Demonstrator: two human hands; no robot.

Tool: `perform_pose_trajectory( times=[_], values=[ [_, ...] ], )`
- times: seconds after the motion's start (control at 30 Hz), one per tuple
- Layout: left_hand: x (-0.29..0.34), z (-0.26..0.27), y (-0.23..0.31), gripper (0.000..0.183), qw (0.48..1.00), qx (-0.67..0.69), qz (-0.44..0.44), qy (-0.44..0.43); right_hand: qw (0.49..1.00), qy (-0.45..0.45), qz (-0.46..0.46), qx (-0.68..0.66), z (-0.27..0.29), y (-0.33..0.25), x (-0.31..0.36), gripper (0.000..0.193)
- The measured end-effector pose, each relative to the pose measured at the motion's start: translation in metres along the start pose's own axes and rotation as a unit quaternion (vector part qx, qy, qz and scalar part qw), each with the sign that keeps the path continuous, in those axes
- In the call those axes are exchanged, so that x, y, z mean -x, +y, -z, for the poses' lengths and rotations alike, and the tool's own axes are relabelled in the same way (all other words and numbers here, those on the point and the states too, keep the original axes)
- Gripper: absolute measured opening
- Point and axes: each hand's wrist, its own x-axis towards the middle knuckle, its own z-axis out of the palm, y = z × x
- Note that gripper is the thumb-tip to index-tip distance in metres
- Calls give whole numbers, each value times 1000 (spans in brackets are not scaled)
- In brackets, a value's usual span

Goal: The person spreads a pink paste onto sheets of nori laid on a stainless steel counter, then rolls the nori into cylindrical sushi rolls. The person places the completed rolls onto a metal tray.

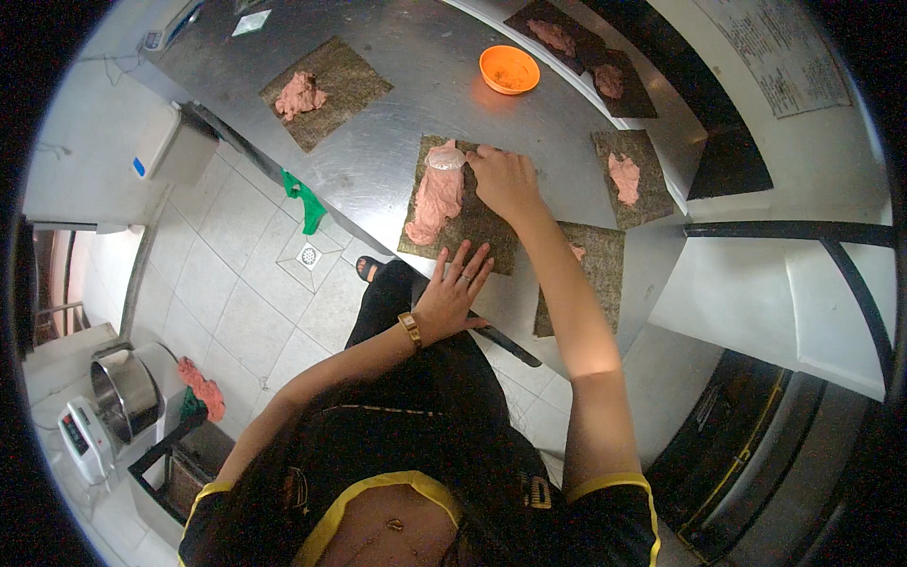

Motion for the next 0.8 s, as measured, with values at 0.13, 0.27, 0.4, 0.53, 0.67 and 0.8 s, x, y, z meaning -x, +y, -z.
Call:
perform_pose_trajectory(
  times=[0.13,0.27,0.4,0.53,0.67,0.8],
  values=[
    [-1,0,0,103,1000,-2,-5,-4,998,-1,-30,-60,11,13,-14,31],
    [0,0,0,104,1000,0,1,10,993,-16,-68,-94,29,9,-10,29],
    [0,0,0,103,1000,-5,4,12,1000,12,-2,-27,35,-6,22,34],
    [0,-2,1,101,1000,-5,2,12,996,32,76,33,16,-26,59,43],
    [1,-1,2,98,999,-18,8,-31,988,39,103,107,5,-48,70,39],
    [2,-5,1,98,1000,-8,9,-9,992,43,59,99,-3,-52,64,37]
  ],
)
